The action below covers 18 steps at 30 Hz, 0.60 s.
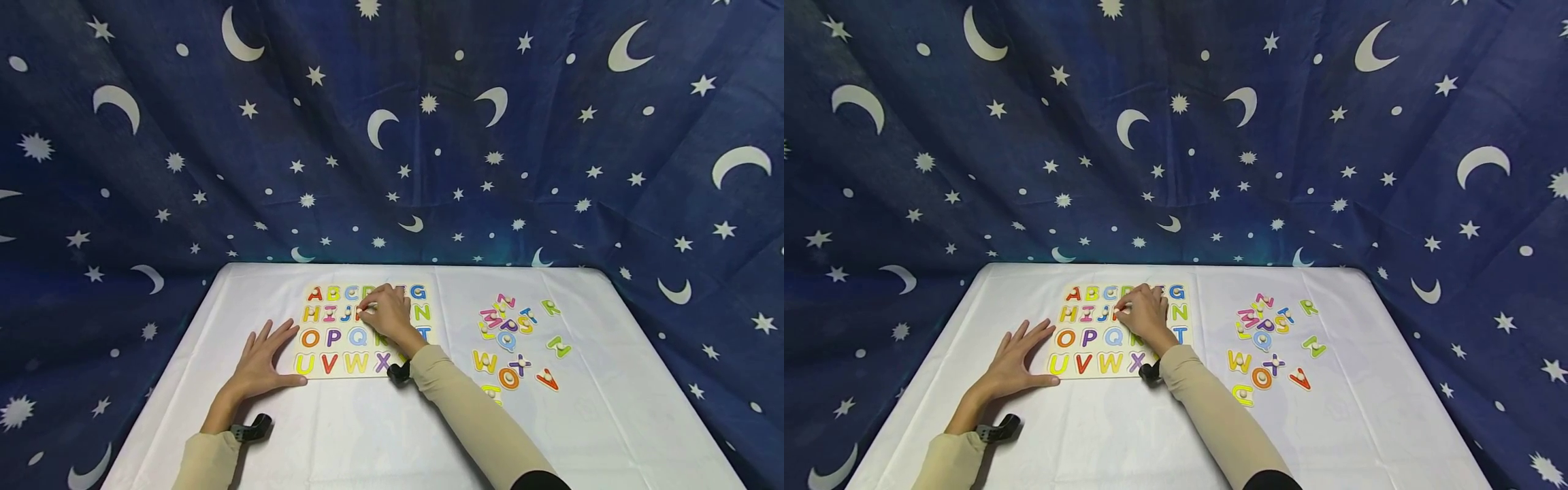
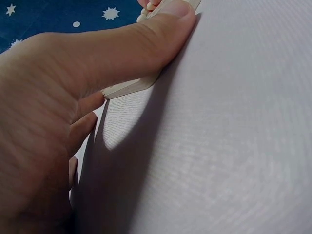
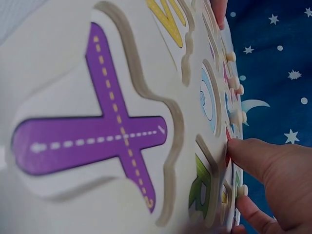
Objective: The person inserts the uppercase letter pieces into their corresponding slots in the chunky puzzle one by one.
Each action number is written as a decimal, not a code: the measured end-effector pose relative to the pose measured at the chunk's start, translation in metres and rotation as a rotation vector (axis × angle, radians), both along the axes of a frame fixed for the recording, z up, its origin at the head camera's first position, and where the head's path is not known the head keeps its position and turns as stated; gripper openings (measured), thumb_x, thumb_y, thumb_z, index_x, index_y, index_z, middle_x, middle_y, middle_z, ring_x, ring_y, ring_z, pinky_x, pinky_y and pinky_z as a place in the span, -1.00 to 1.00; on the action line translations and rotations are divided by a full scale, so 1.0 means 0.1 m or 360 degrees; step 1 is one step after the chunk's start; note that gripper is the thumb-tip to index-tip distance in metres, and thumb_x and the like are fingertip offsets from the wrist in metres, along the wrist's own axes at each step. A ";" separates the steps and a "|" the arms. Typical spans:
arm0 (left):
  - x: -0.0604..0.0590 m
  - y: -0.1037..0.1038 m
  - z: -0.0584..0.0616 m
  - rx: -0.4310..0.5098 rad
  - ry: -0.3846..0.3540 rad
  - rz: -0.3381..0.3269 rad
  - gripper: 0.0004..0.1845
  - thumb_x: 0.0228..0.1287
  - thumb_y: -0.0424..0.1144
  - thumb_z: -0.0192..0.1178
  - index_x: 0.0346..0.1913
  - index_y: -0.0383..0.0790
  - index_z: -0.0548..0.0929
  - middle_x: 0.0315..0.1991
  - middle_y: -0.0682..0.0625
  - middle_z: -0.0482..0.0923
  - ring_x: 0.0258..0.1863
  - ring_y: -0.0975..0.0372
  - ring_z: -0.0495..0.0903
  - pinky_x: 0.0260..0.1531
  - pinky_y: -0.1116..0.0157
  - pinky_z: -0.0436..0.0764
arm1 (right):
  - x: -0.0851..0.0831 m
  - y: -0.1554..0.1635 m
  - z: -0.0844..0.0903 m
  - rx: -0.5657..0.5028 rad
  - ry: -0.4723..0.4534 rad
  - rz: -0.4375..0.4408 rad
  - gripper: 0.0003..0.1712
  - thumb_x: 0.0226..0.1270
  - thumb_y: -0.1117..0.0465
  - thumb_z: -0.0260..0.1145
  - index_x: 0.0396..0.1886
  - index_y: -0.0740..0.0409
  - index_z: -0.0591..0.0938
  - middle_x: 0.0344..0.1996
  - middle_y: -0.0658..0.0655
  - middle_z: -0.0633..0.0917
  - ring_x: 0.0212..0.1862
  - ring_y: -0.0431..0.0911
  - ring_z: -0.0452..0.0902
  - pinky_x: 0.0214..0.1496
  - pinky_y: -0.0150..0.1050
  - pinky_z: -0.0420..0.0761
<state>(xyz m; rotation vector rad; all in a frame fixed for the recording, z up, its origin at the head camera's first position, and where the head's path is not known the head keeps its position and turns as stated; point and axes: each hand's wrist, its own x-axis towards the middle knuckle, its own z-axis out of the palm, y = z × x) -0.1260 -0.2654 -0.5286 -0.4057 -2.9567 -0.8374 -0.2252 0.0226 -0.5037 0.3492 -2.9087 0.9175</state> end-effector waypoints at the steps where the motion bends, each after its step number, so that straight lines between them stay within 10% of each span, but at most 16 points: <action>1: 0.00 0.00 0.00 -0.0002 -0.0002 0.0002 0.21 -0.29 0.30 0.61 0.49 -0.19 0.42 0.56 -0.21 0.22 0.58 -0.30 -0.10 0.49 -0.36 -0.25 | 0.00 0.00 0.00 0.0011 -0.0002 -0.0008 -0.95 0.22 0.01 0.57 -0.32 -0.26 0.85 0.04 -0.03 0.63 0.12 0.04 0.34 0.07 0.05 0.36; 18: 0.03 0.01 0.03 -0.0001 0.0024 -0.0019 0.19 -0.28 0.28 0.62 0.48 -0.19 0.42 0.55 -0.23 0.24 0.56 -0.32 -0.07 0.46 -0.38 -0.20 | 0.02 -0.02 -0.03 0.0037 0.0045 -0.0036 -0.91 0.19 0.01 0.59 -0.30 -0.28 0.85 0.02 -0.02 0.63 0.11 0.04 0.35 0.05 0.02 0.37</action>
